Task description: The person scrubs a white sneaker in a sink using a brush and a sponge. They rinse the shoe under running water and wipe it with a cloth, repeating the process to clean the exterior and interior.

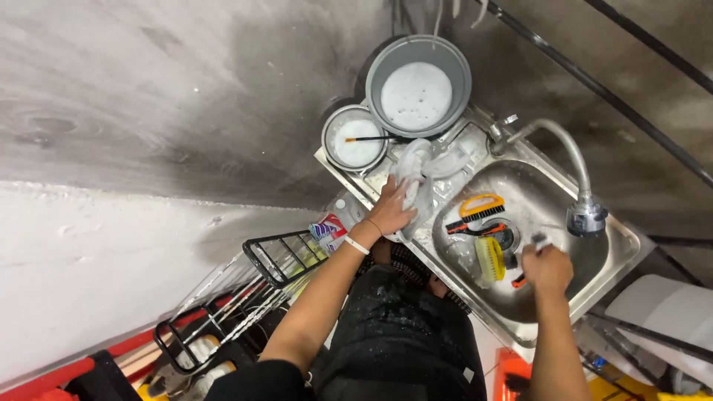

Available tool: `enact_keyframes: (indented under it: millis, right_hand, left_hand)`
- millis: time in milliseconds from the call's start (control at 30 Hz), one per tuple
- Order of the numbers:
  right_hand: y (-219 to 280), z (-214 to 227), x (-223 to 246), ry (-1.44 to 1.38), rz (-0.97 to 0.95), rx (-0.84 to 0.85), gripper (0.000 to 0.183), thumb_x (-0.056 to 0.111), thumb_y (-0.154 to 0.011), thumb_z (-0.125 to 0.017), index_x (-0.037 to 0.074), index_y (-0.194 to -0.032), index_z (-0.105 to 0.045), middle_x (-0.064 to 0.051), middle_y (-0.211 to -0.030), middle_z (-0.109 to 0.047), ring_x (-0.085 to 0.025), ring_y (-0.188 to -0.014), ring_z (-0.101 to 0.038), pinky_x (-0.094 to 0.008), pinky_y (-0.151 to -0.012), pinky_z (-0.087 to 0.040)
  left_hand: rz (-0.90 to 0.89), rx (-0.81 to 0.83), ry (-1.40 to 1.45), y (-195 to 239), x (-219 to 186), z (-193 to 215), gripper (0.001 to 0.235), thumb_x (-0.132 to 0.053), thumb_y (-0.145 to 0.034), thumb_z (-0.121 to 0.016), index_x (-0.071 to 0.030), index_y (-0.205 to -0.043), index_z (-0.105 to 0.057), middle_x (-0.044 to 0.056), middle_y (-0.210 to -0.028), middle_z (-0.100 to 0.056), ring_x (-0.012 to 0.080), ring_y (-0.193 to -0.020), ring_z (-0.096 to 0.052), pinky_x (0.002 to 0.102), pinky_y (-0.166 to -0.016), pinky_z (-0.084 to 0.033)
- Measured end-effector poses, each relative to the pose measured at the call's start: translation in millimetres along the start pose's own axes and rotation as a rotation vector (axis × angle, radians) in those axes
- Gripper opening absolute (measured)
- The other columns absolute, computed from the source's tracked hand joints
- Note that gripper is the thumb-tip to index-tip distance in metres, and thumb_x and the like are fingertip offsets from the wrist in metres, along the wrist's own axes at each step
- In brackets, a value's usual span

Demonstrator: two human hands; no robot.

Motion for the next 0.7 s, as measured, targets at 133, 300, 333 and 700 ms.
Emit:
enact_keyframes:
  millis: [133, 300, 333, 700]
  right_hand:
    - [51.9, 13.4, 7.5, 0.106, -0.036, 0.060, 0.053, 0.041, -0.084, -0.036, 0.001, -0.091, -0.070, -0.024, -0.083, -0.068, -0.040, -0.086, -0.063, -0.049, -0.070, -0.048]
    - [119.5, 88.7, 88.6, -0.355, -0.169, 0.310, 0.059, 0.016, -0.083, -0.032, 0.019, -0.141, -0.025, -0.032, -0.117, -0.050, -0.044, -0.111, -0.047, -0.050, -0.092, -0.037]
    - [80.2, 57.5, 73.1, -0.360, -0.195, 0.309, 0.059, 0.016, -0.083, -0.032, 0.019, -0.141, -0.025, -0.032, -0.117, -0.050, -0.044, -0.111, -0.047, -0.050, -0.092, -0.037]
    - [-59.6, -66.7, 63.1, -0.833, -0.172, 0.400, 0.061, 0.046, -0.092, -0.026, -0.003, -0.128, -0.030, -0.028, -0.074, -0.061, -0.035, -0.052, -0.061, -0.040, -0.044, -0.052]
  left_hand:
    - [-0.030, 0.031, -0.135, -24.7, 7.1, 1.3, 0.068, -0.040, -0.070, -0.060, -0.032, -0.130, -0.029, 0.020, -0.129, -0.024, 0.0398, -0.120, -0.034, 0.043, -0.096, -0.036]
    - [-0.031, 0.118, -0.319, -22.0, -28.7, 3.0, 0.065, -0.042, -0.071, -0.056, -0.026, -0.131, -0.037, 0.030, -0.136, -0.013, 0.0471, -0.120, -0.030, 0.042, -0.100, -0.032]
    - [-0.040, 0.142, -0.321, -19.8, -31.2, -0.3, 0.065, -0.042, -0.071, -0.056, -0.026, -0.131, -0.037, 0.030, -0.136, -0.013, 0.0471, -0.120, -0.030, 0.042, -0.100, -0.032]
    - [-0.030, 0.043, -0.220, 5.5, -76.8, 19.5, 0.065, -0.030, -0.070, -0.059, -0.011, -0.127, -0.036, 0.038, -0.129, -0.013, 0.0510, -0.101, -0.049, 0.049, -0.090, -0.044]
Point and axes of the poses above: each hand's wrist, its own y-axis away from the middle knuckle, its own z-axis out of the back of the hand, x = y × z, the point moved 5 cm from there along -y, towards the middle knuckle
